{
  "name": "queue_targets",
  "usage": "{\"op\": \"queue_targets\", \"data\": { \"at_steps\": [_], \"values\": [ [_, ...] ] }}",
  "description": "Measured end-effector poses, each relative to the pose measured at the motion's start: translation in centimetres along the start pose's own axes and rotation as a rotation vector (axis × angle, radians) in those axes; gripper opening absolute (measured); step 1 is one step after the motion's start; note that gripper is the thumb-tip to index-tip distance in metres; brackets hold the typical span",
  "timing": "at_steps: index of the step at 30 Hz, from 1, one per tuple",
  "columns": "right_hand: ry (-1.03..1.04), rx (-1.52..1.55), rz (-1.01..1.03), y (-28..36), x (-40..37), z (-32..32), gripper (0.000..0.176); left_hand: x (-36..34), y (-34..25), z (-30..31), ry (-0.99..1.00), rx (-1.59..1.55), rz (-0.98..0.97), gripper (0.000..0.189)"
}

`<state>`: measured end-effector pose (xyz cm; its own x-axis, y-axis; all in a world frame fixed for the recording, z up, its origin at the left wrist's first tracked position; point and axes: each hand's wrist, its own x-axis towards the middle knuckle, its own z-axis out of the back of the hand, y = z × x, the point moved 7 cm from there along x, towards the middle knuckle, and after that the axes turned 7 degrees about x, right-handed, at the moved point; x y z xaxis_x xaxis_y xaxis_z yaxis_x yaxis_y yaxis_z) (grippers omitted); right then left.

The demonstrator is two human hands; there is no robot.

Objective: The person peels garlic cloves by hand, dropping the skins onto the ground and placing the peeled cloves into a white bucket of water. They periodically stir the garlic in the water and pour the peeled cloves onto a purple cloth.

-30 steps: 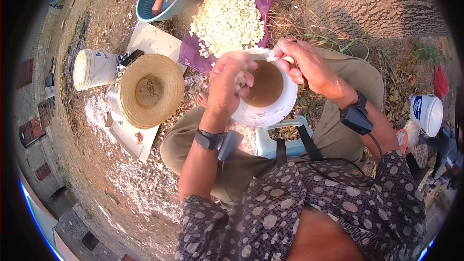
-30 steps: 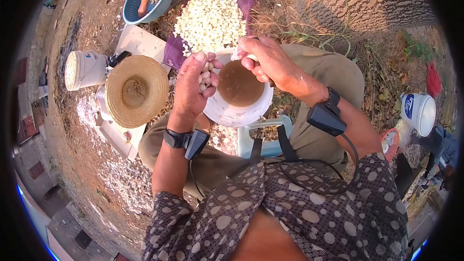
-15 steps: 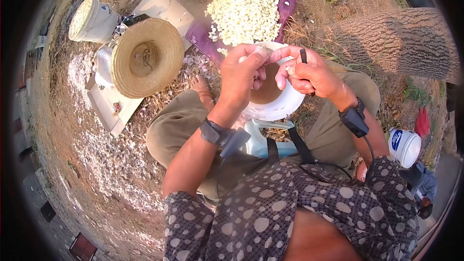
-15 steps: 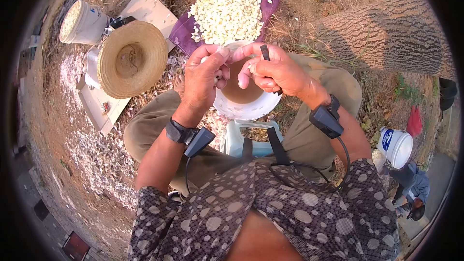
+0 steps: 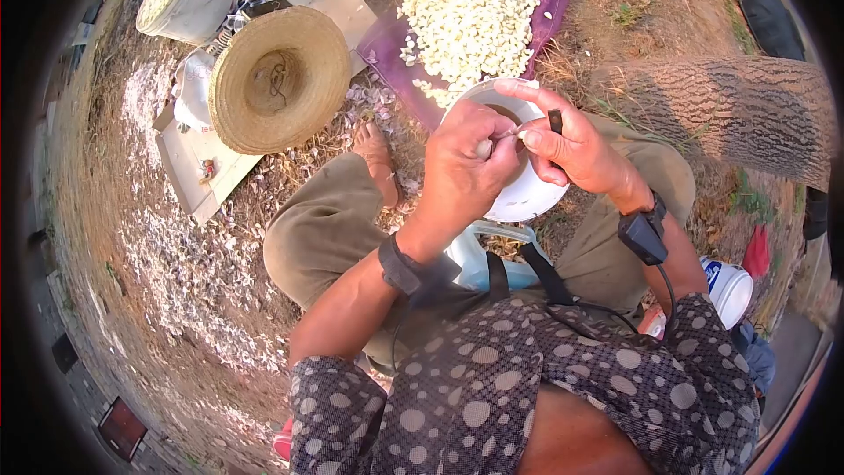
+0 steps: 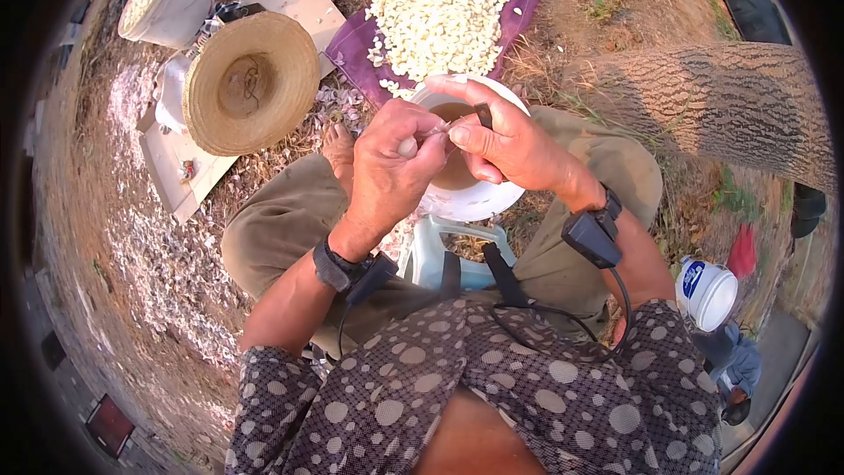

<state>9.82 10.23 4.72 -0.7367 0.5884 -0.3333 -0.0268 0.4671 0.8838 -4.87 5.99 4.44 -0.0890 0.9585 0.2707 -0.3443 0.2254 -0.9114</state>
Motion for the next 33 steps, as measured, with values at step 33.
{"op": "queue_targets", "data": {
  "at_steps": [33],
  "values": [
    [-0.086, 0.19, 0.009, 0.0, 2.2, -0.6, 0.014, -1.8, 2.7, -0.2, 0.047, -0.872, 0.641, 0.009]
  ]
}}
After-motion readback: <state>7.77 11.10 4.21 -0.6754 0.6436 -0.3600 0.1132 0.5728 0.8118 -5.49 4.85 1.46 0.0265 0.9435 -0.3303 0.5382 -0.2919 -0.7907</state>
